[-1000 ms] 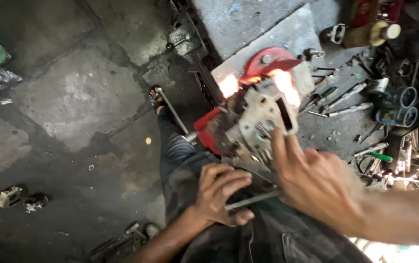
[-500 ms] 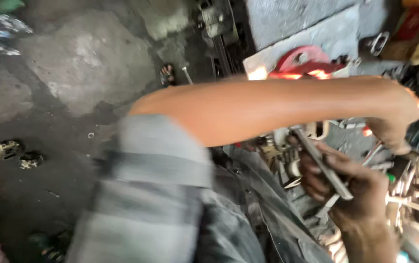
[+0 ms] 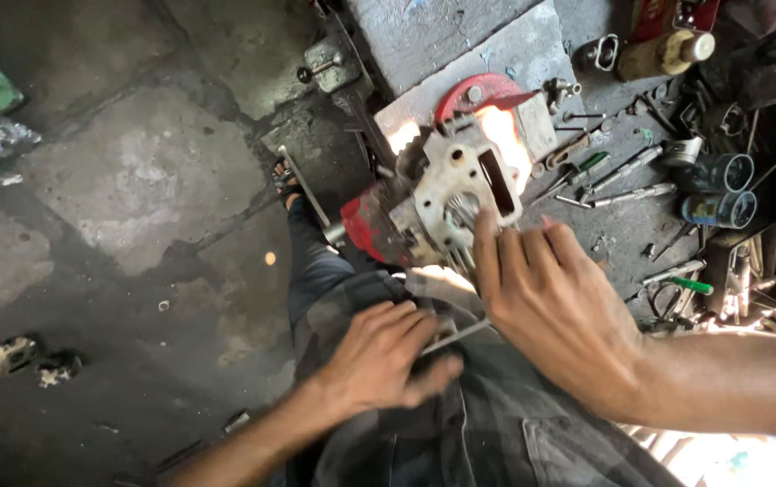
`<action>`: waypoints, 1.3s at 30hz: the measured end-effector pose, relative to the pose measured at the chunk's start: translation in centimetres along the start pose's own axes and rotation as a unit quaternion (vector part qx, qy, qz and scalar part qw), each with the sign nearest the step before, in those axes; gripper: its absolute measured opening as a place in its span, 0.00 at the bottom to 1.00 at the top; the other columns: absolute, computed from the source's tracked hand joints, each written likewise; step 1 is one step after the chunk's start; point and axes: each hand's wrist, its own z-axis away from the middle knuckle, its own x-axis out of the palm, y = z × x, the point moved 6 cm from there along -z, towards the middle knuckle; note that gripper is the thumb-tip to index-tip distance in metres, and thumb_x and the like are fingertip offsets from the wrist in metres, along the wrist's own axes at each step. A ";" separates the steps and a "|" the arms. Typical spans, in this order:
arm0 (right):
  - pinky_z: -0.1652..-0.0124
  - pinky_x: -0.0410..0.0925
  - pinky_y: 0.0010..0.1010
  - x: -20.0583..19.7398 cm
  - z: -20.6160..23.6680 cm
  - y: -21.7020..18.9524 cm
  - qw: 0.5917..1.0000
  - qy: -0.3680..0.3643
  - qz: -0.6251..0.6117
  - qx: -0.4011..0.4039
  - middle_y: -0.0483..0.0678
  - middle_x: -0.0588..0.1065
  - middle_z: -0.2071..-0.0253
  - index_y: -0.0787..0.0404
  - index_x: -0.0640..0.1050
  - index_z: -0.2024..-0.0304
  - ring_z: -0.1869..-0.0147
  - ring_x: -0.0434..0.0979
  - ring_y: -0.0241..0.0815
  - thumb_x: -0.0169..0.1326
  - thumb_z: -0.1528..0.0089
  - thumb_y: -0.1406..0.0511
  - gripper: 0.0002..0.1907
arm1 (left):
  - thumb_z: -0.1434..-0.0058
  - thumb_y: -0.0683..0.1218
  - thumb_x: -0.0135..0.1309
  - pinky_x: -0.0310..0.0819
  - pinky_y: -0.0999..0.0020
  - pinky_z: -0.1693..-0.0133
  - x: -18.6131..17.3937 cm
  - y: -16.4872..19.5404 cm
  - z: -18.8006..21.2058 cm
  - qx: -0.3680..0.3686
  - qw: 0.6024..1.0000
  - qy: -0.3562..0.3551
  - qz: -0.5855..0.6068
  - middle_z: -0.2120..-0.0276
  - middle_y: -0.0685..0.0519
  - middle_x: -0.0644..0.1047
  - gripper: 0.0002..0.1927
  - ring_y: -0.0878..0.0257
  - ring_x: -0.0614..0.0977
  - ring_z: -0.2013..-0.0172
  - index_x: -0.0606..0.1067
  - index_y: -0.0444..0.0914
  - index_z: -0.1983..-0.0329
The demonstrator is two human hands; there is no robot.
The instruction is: The person works on a small engine cylinder head clamped in a bench vise, using a socket wrench to loosen and tighten bolts on the part. They pick fasteners and small components from containers on the workbench, handle the cylinder head, and reposition it in the vise while fitting parts by hand.
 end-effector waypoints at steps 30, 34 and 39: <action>0.36 0.69 0.55 -3.1 3.5 -0.4 0.945 0.323 0.056 -0.019 0.63 0.73 0.45 0.76 0.66 0.36 0.39 0.77 0.56 0.54 0.50 0.68 0.39 | 0.31 0.57 0.49 0.71 0.50 0.73 1.4 2.3 -1.6 -0.053 0.932 -0.328 -0.147 0.79 0.46 0.78 0.22 0.49 0.81 0.77 0.78 0.40 0.74; 0.72 0.76 0.33 0.8 -0.9 -0.6 0.997 -0.052 0.051 0.009 0.61 0.73 0.54 0.83 0.60 0.32 0.61 0.81 0.45 0.50 0.36 0.73 0.31 | 0.25 0.60 0.51 0.77 0.55 0.63 0.2 -1.4 0.2 -0.016 1.000 0.011 0.020 0.67 0.48 0.79 0.20 0.51 0.83 0.66 0.73 0.38 0.56; 0.78 0.74 0.26 4.1 -1.0 0.4 0.999 -0.029 -0.004 -0.034 0.63 0.74 0.56 0.82 0.61 0.30 0.63 0.83 0.48 0.50 0.40 0.73 0.36 | 0.35 0.74 0.55 0.71 0.53 0.51 -2.0 -3.8 0.7 0.162 0.948 0.274 -0.015 0.52 0.53 0.79 0.34 0.55 0.79 0.53 0.68 0.43 0.44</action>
